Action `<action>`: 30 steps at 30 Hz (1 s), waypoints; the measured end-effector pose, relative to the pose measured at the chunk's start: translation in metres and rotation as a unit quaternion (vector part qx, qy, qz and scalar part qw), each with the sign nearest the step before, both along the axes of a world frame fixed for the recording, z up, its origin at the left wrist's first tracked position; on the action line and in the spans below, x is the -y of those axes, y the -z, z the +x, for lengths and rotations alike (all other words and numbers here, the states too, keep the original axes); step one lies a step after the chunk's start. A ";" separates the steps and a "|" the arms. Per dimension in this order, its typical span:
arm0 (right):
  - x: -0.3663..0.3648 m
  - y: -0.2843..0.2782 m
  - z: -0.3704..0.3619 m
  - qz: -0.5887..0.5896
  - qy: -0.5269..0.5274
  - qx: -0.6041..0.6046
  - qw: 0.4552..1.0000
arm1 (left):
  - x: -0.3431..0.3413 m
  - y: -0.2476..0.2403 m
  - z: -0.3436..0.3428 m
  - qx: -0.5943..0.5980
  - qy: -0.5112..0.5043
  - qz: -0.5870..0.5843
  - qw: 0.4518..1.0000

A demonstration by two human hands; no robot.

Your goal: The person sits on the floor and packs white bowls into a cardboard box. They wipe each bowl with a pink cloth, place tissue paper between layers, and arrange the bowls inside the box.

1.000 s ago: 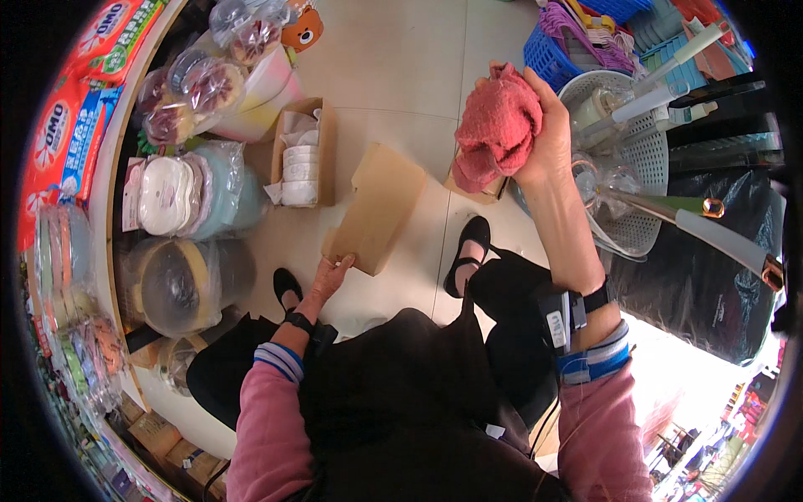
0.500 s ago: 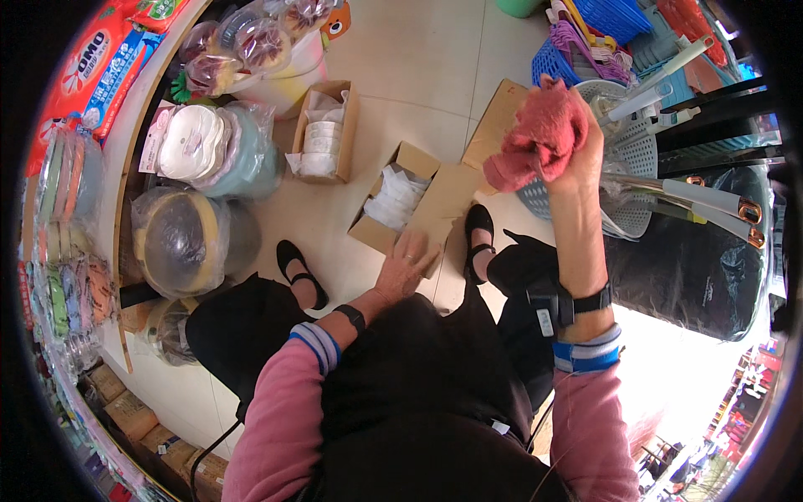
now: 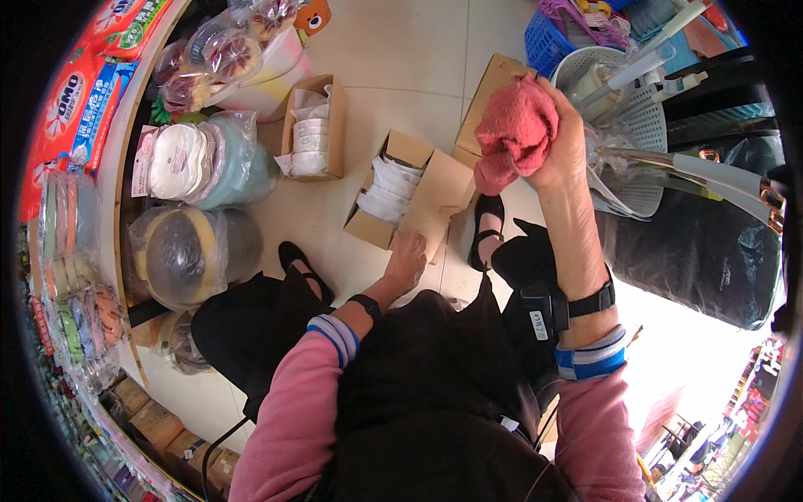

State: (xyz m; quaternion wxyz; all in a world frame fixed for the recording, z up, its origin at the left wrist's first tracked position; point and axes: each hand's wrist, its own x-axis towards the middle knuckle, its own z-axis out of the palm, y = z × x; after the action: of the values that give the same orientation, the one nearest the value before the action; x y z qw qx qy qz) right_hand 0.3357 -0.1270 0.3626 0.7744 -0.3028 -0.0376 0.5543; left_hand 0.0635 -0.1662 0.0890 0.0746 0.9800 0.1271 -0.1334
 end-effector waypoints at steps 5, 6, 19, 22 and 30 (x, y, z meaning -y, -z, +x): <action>-0.013 -0.014 -0.011 0.059 -0.022 -0.033 0.997 | -0.024 0.004 0.001 0.182 -0.085 -0.183 0.962; -0.015 -0.016 -0.013 0.092 -0.055 -0.037 0.994 | -0.028 0.005 -0.001 0.179 -0.138 -0.191 0.955; -0.025 0.014 -0.013 0.016 -0.075 -0.030 0.997 | -0.069 -0.002 -0.008 0.047 -0.058 0.093 0.993; -0.029 0.010 -0.010 -0.002 -0.054 -0.018 0.998 | -0.070 -0.010 -0.009 0.004 -0.074 0.063 0.995; -0.028 -0.004 -0.007 0.000 -0.038 -0.045 0.998 | -0.042 -0.021 -0.076 -0.153 -0.163 -0.131 0.966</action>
State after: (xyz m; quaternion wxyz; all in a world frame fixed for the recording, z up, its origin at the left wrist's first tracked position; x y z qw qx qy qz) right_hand 0.3287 -0.0988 0.3663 0.7537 -0.2759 -0.0146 0.5964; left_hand -0.0128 -0.1246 0.1100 0.2026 0.8957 0.2768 -0.2831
